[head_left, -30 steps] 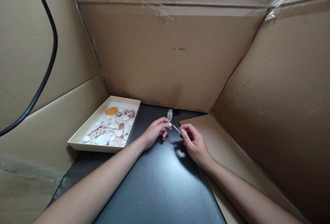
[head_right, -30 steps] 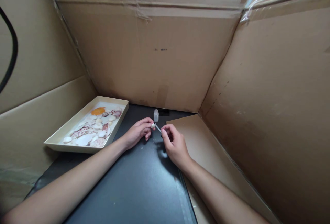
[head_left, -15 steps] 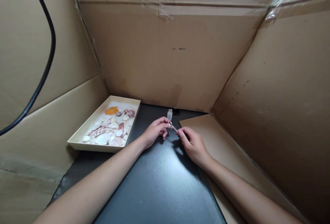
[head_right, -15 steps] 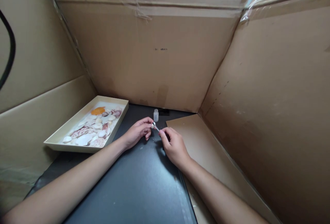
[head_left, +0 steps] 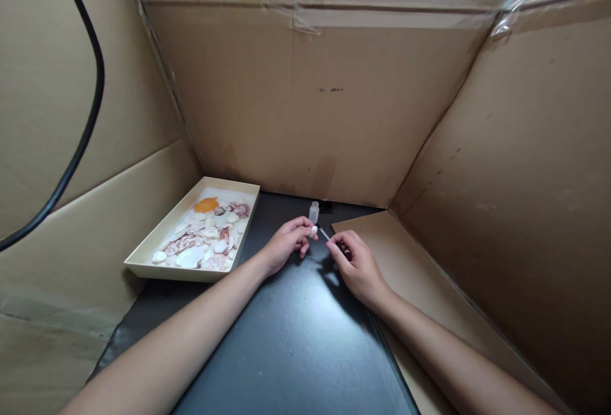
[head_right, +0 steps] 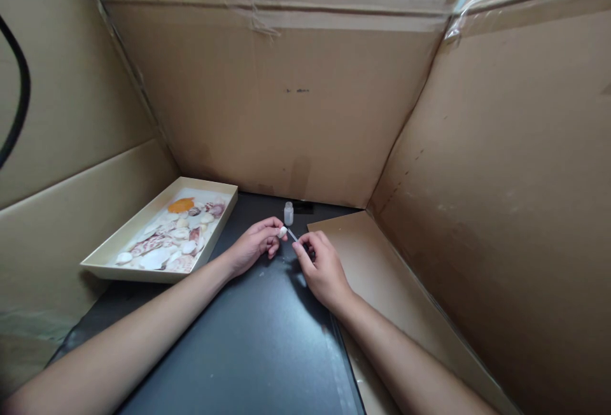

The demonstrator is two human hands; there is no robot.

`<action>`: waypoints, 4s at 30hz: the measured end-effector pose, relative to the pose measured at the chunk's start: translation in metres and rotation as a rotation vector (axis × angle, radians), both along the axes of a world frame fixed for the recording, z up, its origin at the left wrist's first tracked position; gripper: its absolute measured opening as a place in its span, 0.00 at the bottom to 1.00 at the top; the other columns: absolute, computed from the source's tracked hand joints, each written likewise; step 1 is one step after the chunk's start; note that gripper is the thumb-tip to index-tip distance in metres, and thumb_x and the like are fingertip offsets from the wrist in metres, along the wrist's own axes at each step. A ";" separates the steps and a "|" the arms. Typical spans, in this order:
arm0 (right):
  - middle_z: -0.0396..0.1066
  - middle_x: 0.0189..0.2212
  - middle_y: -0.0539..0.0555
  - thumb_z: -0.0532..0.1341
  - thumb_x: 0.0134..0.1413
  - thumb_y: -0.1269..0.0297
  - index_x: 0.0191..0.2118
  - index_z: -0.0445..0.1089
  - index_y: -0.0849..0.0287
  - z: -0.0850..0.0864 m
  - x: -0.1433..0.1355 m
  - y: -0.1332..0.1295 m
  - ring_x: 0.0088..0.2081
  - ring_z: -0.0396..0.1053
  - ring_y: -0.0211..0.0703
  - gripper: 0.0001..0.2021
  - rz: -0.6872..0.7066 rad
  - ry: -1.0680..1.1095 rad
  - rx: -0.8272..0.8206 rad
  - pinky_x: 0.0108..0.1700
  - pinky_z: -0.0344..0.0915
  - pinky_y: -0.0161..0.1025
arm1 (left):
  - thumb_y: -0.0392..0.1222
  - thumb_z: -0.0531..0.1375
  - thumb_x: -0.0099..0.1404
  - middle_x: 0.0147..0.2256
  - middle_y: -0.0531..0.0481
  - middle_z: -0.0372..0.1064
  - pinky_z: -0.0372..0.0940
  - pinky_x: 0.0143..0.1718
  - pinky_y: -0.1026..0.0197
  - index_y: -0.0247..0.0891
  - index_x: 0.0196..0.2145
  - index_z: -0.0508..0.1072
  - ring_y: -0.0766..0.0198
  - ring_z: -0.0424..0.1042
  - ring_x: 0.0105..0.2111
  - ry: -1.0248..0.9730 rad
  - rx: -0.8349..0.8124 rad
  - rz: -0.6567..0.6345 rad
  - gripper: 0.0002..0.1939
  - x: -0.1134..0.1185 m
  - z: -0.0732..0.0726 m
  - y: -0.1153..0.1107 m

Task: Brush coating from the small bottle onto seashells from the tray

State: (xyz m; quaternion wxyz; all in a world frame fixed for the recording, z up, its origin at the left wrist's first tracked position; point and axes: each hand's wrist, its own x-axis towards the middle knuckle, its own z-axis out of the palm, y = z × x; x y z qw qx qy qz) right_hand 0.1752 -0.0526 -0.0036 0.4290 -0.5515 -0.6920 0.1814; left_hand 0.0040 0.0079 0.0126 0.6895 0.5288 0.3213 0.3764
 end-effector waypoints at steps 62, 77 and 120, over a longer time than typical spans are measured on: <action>0.53 0.17 0.43 0.57 0.58 0.56 0.30 0.62 0.57 0.005 -0.002 -0.005 0.21 0.53 0.35 0.11 -0.036 0.008 -0.065 0.24 0.49 0.32 | 0.44 0.59 0.57 0.30 0.53 0.69 0.55 0.17 0.70 0.37 0.31 0.63 0.77 0.59 0.16 0.059 0.078 0.005 0.09 0.002 -0.008 0.004; 0.55 0.17 0.43 0.58 0.58 0.57 0.30 0.61 0.57 0.006 0.000 -0.005 0.21 0.54 0.35 0.11 -0.036 -0.016 -0.057 0.25 0.50 0.31 | 0.42 0.58 0.56 0.16 0.60 0.56 0.54 0.17 0.69 0.36 0.29 0.65 0.74 0.56 0.15 0.071 0.055 0.030 0.07 0.002 -0.007 0.003; 0.55 0.18 0.43 0.56 0.59 0.57 0.31 0.62 0.57 0.007 -0.003 -0.007 0.21 0.55 0.35 0.10 0.009 -0.018 -0.115 0.25 0.50 0.32 | 0.40 0.56 0.56 0.18 0.60 0.57 0.54 0.17 0.69 0.37 0.30 0.63 0.74 0.57 0.15 0.032 0.031 0.060 0.05 0.003 -0.008 0.003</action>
